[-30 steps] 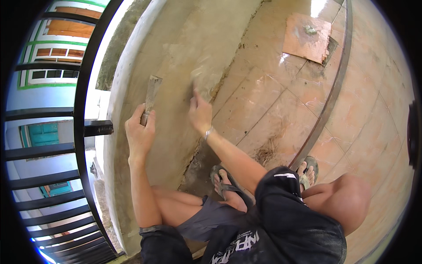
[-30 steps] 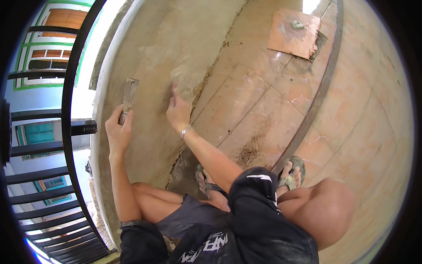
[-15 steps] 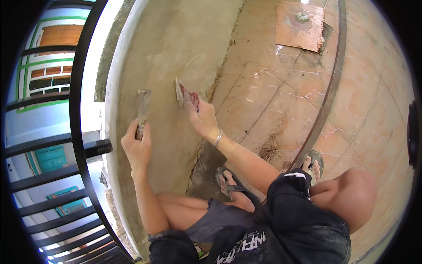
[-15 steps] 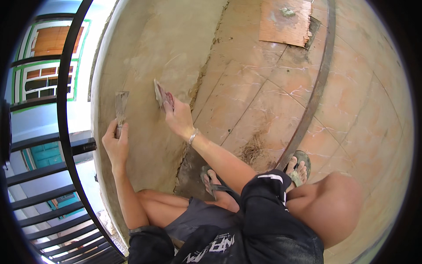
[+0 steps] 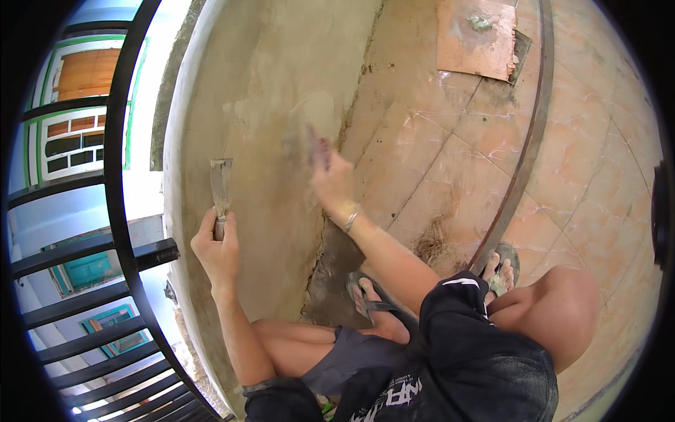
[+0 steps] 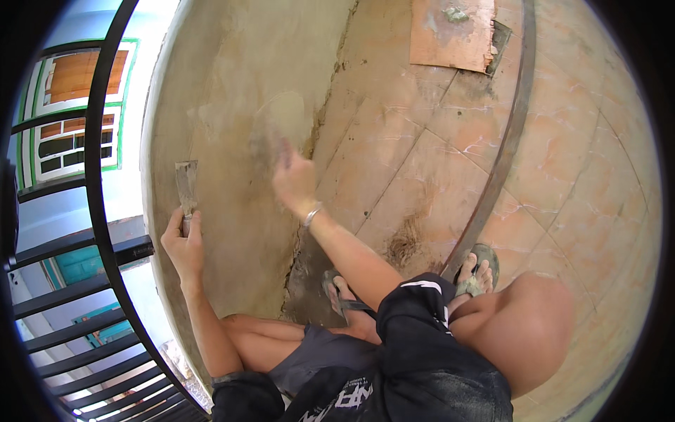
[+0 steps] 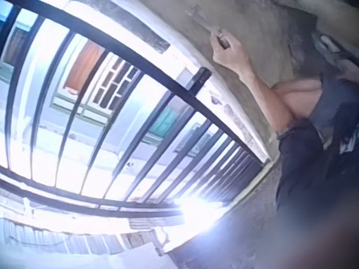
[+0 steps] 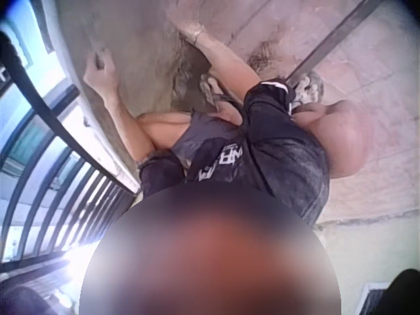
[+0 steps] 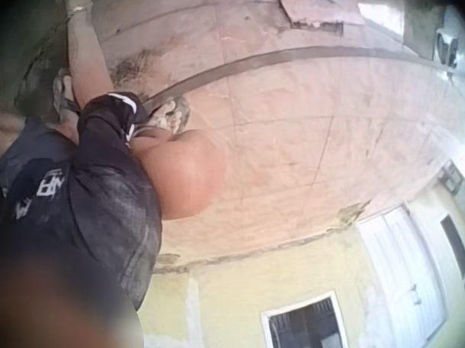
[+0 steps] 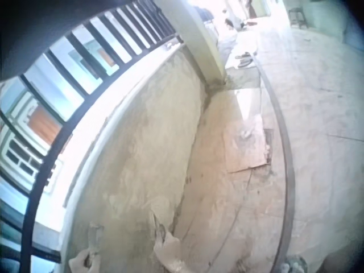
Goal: The person applies plaster to a low wall using a trowel and a hawk. They repeatedly scoop plaster from the hawk and spread it along the wall surface, smoothing it with the trowel.
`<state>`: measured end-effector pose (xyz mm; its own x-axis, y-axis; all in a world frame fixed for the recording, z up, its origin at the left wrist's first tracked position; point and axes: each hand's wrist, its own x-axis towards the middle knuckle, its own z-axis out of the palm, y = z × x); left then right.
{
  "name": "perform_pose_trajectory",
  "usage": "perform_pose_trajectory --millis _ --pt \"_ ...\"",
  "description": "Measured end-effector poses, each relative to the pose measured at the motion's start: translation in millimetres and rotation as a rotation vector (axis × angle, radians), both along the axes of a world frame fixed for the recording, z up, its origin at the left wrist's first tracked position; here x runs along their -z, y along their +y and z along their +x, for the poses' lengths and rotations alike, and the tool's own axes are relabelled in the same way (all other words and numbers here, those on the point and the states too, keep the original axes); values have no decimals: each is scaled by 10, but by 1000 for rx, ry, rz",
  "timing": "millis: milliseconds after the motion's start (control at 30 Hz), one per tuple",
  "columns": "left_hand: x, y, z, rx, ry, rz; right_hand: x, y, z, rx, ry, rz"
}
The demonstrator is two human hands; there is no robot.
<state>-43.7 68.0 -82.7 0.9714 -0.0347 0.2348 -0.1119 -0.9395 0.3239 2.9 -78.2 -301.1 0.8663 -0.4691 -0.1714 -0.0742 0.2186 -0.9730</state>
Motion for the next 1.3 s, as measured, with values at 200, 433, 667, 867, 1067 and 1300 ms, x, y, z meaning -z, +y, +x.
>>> perform_pose_trajectory --millis 200,433,667,867,1067,1300 --pt "4 15 -9 6 2 -20 144 -275 371 226 118 -106" --pt "3 7 7 -11 3 -17 79 -128 147 42 107 116" --pt "2 2 -22 -24 15 -17 -58 -276 633 260 -43 -70" --pt "7 12 8 -80 40 -29 84 -9 44 207 -149 128" --pt "20 15 -16 -26 11 -51 223 -233 448 202 114 3" --pt "-4 12 -5 -19 20 -23 104 -95 71 261 -101 109"
